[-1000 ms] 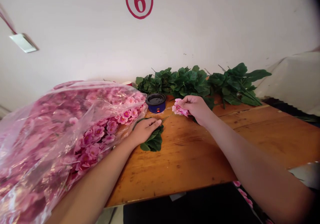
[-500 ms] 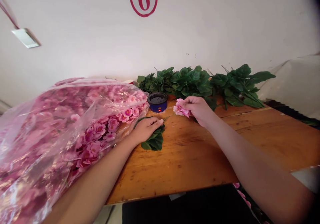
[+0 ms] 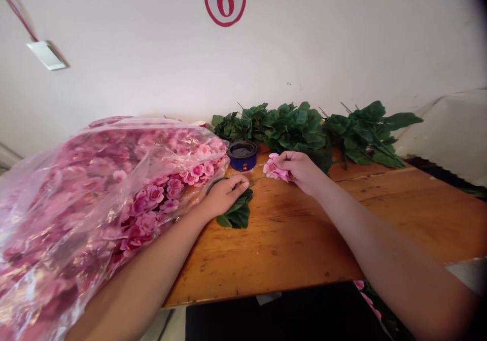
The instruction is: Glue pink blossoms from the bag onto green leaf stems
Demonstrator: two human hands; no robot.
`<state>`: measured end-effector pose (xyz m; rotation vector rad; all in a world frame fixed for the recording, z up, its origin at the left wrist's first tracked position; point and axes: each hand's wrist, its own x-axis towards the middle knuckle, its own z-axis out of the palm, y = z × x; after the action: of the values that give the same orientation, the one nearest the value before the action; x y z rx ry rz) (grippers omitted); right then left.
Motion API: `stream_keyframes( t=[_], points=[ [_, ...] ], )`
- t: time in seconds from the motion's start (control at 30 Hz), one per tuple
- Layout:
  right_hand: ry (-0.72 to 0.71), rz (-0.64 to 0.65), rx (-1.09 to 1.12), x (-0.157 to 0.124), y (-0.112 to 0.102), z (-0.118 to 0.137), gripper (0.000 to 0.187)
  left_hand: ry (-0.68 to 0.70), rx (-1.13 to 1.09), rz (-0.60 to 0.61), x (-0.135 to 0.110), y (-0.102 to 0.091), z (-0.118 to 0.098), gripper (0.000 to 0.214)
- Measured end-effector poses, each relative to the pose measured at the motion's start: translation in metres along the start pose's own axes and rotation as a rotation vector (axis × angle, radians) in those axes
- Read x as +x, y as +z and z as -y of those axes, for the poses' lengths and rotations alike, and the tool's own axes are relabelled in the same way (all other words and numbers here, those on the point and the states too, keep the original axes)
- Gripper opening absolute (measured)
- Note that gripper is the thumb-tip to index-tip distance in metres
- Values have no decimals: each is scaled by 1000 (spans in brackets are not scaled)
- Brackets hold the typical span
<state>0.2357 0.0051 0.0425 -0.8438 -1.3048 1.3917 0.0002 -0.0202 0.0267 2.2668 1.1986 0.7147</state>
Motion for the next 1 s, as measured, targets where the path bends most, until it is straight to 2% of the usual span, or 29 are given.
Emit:
stream_keyframes(
  t=[0.1, 0.27, 0.43, 0.53, 0.6, 0.73, 1.0],
  points=[
    [18, 27, -10, 2, -2, 0, 36, 10, 60, 6, 0, 0, 0, 34],
    [57, 19, -195, 2, -6, 0, 32, -19, 170, 0, 0, -1, -3, 31],
    [110, 176, -374, 1, -9, -4, 47, -45, 217, 0, 1, -1, -4, 33],
    [157, 254, -459, 2, -10, -7, 28, -38, 214, 24, 1, -2, -3, 33],
    [137, 267, -488, 4, -9, -10, 22, -25, 214, 40, 1, -3, -3, 32],
    [50, 256, -523, 7, -7, -21, 27, -30, 254, 79, 2, -4, -2, 29],
    [8, 279, -567, 10, -8, -42, 23, -4, 363, 91, 2, -1, 2, 25]
  ],
)
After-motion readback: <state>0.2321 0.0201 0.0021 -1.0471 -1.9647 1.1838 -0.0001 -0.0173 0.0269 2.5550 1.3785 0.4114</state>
